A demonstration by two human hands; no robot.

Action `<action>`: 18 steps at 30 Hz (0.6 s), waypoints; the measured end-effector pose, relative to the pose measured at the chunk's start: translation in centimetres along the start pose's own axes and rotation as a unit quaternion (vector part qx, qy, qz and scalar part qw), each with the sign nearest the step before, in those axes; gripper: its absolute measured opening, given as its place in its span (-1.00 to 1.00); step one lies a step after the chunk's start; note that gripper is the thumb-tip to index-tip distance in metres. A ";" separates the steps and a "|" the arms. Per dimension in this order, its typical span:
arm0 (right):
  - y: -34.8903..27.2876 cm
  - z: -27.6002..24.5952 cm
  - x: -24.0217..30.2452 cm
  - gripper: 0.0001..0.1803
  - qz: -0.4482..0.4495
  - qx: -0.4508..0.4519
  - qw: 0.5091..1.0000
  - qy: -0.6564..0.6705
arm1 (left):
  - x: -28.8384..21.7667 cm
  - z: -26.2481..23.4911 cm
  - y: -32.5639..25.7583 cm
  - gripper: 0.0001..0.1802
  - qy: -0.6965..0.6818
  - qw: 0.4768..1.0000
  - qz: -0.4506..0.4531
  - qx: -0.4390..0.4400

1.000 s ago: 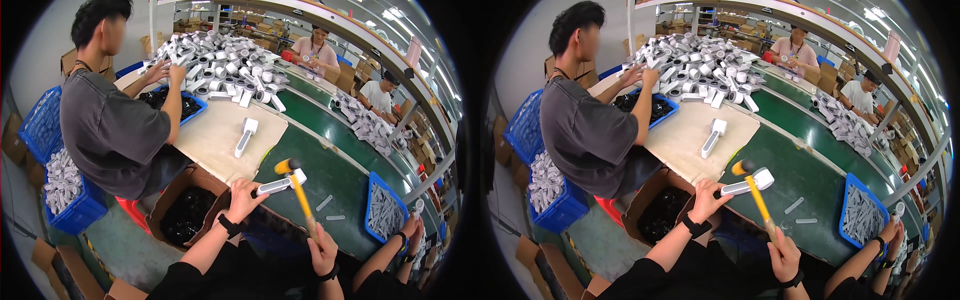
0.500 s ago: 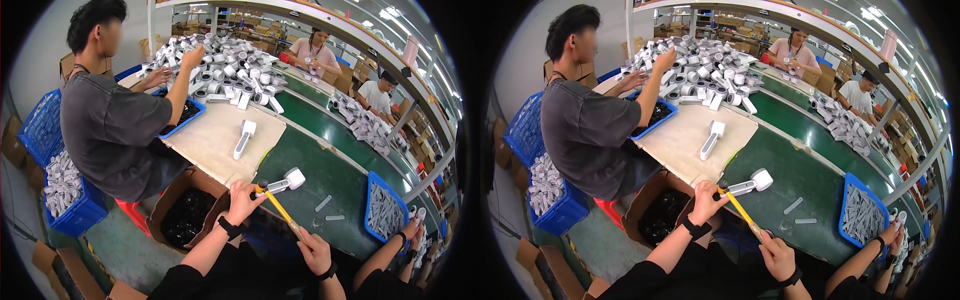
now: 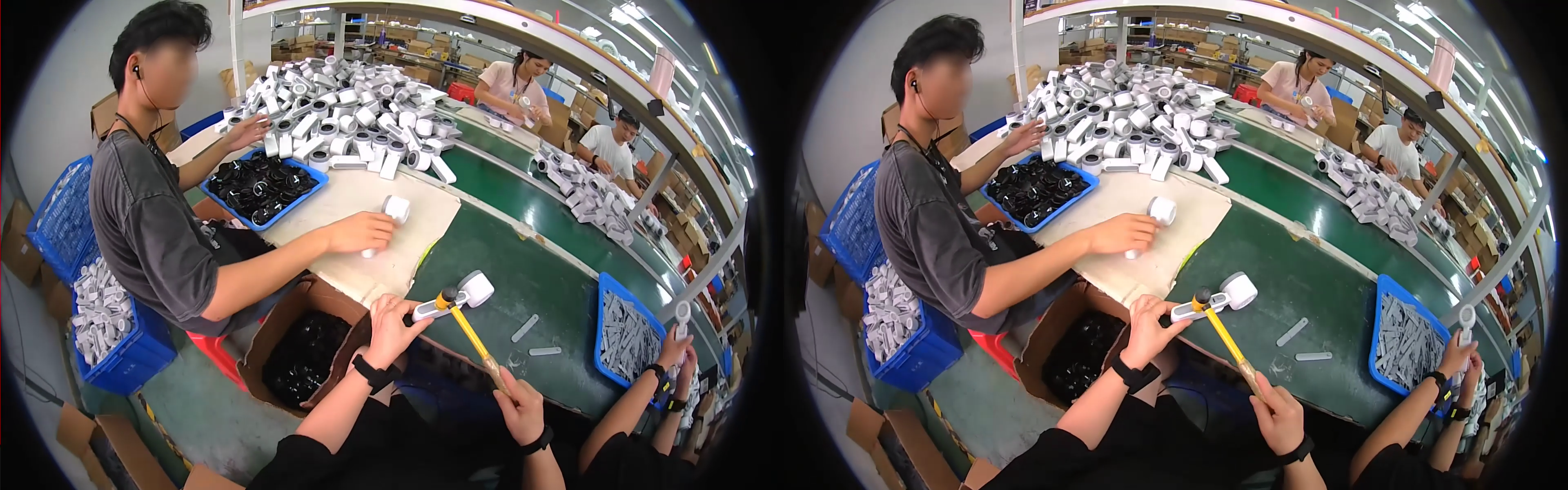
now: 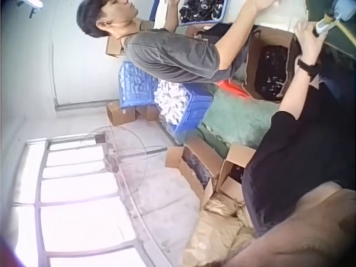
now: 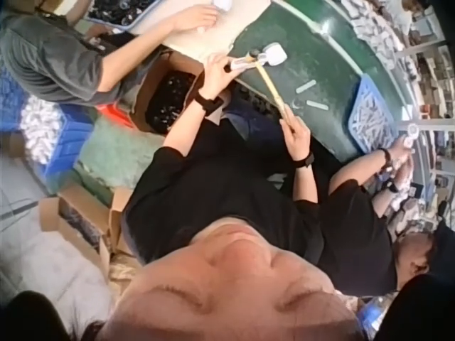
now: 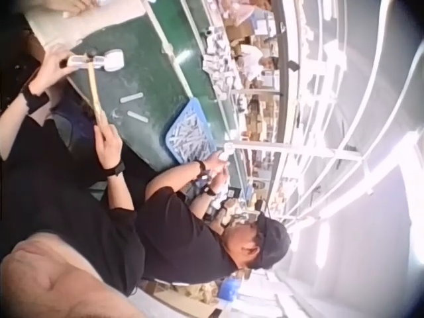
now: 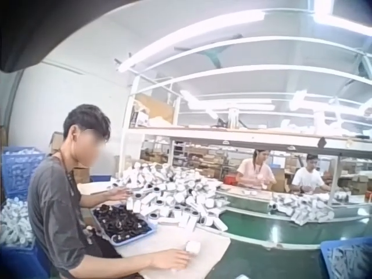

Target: The person assembles lint removers by picking up a white plastic housing, inserting a black component, and tapping the assembly with a hammer. They then place the finished unit on the table and repeat the process.

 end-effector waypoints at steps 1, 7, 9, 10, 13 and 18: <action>-0.3 -0.5 -0.1 -0.47 -0.005 -0.029 1.000 0.003 | 0.0 -0.1 -0.1 -0.67 -0.004 1.000 0.002 -0.004; -0.5 -0.8 -0.9 -0.47 0.012 -0.037 0.999 -0.034 | -0.2 -0.3 -0.2 -0.68 -0.002 1.000 0.006 -0.009; -0.4 -1.7 -0.6 -0.46 -0.020 -0.082 0.996 -0.010 | -0.1 -0.3 -0.1 -0.68 0.004 1.000 0.007 -0.012; -0.4 -1.6 -0.7 -0.46 -0.020 -0.083 0.996 -0.010 | -0.3 -0.3 -0.1 -0.69 -0.001 1.000 0.009 -0.013; 0.0 -0.8 -2.0 -0.47 0.015 -0.055 0.998 -0.024 | -0.2 -0.2 0.1 -0.70 -0.002 1.000 0.009 -0.013; -0.1 -1.5 -1.7 -0.46 -0.002 -0.094 0.996 -0.010 | -0.5 -0.2 0.0 -0.71 -0.002 1.000 0.005 -0.002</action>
Point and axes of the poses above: each hand's wrist, its own y-axis towards the middle knuckle, its own z-axis out of the palm, x = y × z, the point moved 9 cm from there along y, towards the middle knuckle, and after that the axes turned 3 degrees about z, right-handed, at the moved point
